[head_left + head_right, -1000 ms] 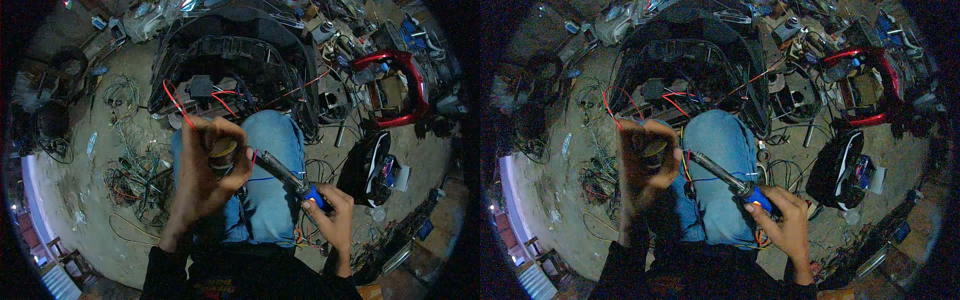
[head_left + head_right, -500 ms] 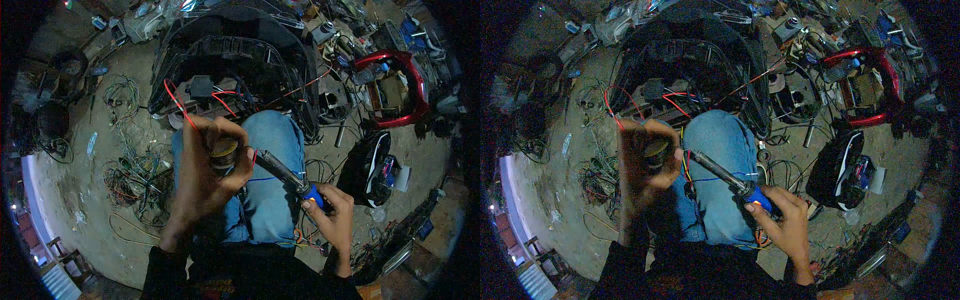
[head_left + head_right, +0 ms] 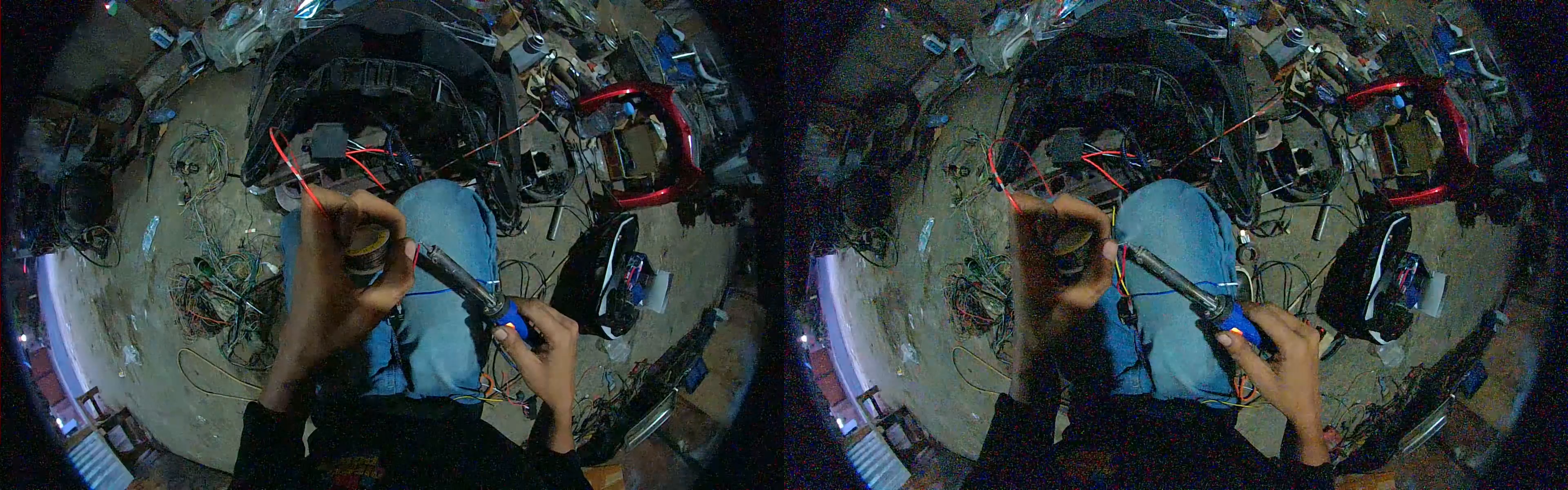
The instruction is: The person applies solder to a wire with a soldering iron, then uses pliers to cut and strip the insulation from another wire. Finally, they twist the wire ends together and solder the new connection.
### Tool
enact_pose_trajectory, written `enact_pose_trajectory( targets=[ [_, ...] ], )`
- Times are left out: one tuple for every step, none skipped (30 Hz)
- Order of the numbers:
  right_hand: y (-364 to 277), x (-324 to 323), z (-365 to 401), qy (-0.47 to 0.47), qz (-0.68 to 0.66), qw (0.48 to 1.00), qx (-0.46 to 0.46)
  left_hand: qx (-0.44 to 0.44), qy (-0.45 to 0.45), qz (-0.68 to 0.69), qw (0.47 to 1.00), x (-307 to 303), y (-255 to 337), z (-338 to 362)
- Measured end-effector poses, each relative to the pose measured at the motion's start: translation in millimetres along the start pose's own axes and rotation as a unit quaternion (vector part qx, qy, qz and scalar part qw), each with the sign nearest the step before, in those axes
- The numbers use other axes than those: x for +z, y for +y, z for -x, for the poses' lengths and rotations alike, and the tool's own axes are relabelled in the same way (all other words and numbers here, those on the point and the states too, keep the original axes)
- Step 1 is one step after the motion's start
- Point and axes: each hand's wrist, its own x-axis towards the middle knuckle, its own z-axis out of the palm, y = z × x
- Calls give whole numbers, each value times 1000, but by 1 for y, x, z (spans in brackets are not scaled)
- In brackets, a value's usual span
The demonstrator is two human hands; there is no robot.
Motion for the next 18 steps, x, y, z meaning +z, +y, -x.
enact_pose_trajectory(
  targets=[
    [0, 0, 0, -1, 0, 1000, 1, 4, 4, 2, 1000, 1, -4, 1],
    [0, 0, 0, -2, 0, 1000, 1, 9, 9, 3, 1000, 1, -6, 1],
    [-1, -1, 0, -5, 0, 1000, 4, -4, 2, 0, 1000, -1, -4, 1],
    [-3, -2, -1, -9, 0, 1000, 7, -16, -4, -3, 1000, -2, -1, 2],
    [-4, -2, -1, -12, 0, 1000, 10, -28, -11, -6, 1000, -4, 1, 2],
    [-5, -2, -1, -12, 2, 1000, 9, -30, -12, 2, 999, -4, 3, 1],
    [-6, -3, -2, -12, 4, 1000, 9, -33, -12, 10, 999, -4, 5, 1],
    [-6, -3, -2, -13, 6, 1000, 8, -35, -13, 19, 999, -3, 6, 1],
    [-5, -2, -1, -12, 5, 1000, 7, -36, -11, 17, 999, -3, 6, 1],
    [-4, -2, -1, -12, 4, 1000, 6, -37, -9, 16, 999, -3, 5, 1],
    [-3, -2, -1, -12, 3, 1000, 5, -37, -7, 15, 999, -2, 4, 2],
    [-4, -2, -1, -11, 4, 1000, 5, -27, -7, 14, 1000, -2, 2, 2],
    [-5, -2, -1, -9, 4, 1000, 5, -15, -6, 13, 1000, -1, 0, 3],
    [-5, -2, -2, -8, 4, 1000, 4, -4, -6, 12, 1000, -1, -1, 3],
    [-4, -2, -1, -7, 3, 1000, 4, -31, -1, 40, 999, -2, 0, 5],
    [-2, -1, -1, -5, 2, 1000, 4, -59, 4, 68, 996, -2, 3, 10],
    [-2, -1, -1, -4, 1, 1000, 3, -54, -1, 74, 996, -4, 4, 15],
    [-2, -2, -1, -5, -6, 1000, 8, -50, -7, 80, 995, -5, 4, 20]
  ],
)
